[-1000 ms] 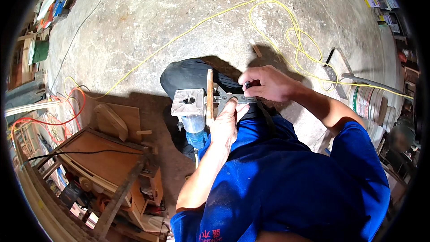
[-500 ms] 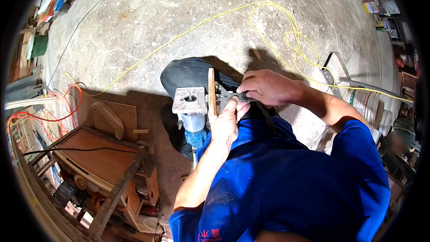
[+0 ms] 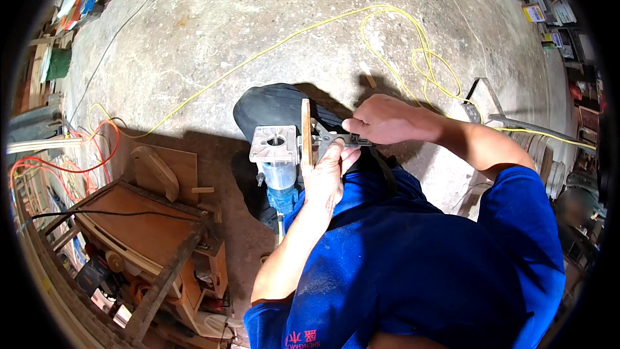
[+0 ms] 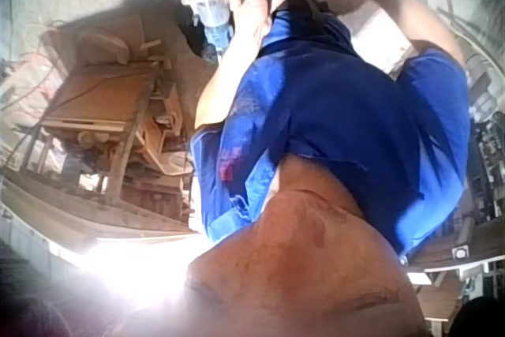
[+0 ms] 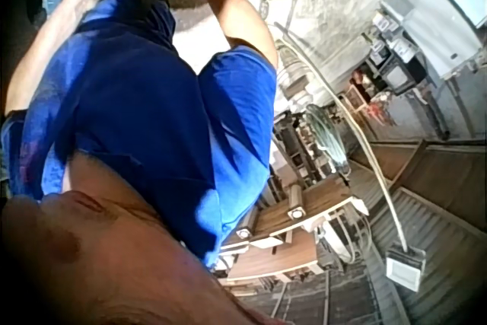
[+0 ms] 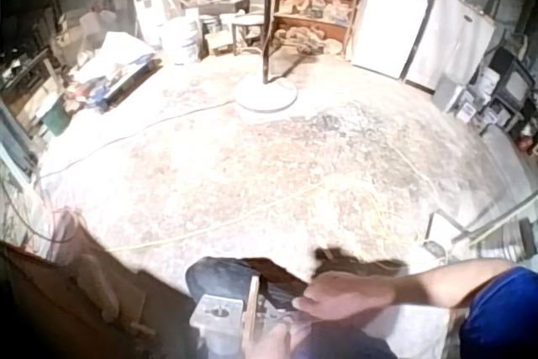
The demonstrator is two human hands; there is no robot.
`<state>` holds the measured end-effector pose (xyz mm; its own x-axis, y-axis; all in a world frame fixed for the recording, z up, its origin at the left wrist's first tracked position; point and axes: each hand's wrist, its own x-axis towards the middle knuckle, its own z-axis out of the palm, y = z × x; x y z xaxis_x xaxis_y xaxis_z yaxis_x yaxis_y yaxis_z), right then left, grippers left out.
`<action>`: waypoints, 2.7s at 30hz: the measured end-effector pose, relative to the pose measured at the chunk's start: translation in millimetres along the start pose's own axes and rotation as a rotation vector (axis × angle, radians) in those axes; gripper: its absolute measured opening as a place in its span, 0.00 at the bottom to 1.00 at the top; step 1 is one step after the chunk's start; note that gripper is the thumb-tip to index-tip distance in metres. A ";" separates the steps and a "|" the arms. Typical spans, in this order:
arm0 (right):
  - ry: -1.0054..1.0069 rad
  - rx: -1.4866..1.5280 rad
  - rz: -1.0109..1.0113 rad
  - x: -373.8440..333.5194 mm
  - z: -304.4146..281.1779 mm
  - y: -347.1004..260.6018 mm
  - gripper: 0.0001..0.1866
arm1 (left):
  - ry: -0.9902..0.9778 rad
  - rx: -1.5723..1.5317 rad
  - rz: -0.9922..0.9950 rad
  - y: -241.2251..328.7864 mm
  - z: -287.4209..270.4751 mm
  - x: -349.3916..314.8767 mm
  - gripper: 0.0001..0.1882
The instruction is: The person prepares a handheld router and uses it to shape the edges of a wooden cabinet door frame on a workbench.
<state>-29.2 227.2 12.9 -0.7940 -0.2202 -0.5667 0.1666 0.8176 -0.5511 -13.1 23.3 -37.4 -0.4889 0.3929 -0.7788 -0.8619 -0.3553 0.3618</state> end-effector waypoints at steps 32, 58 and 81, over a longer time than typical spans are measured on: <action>0.037 0.264 -0.182 -13.5 6.6 15.4 0.14 | 0.019 0.010 -0.037 5.2 -0.3 1.9 0.06; 0.213 0.110 -0.411 -3.9 21.3 22.4 0.12 | 0.061 0.024 0.009 -6.2 -8.4 10.7 0.07; 0.295 0.235 -0.253 23.1 33.7 23.9 0.16 | 0.028 -0.011 0.059 -5.0 -4.6 7.3 0.05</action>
<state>-23.8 223.7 -33.9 -0.9536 -0.2093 -0.2163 0.0466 0.6074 -0.7930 -11.8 24.1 -47.3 -0.5346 0.3468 -0.7707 -0.8302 -0.3862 0.4020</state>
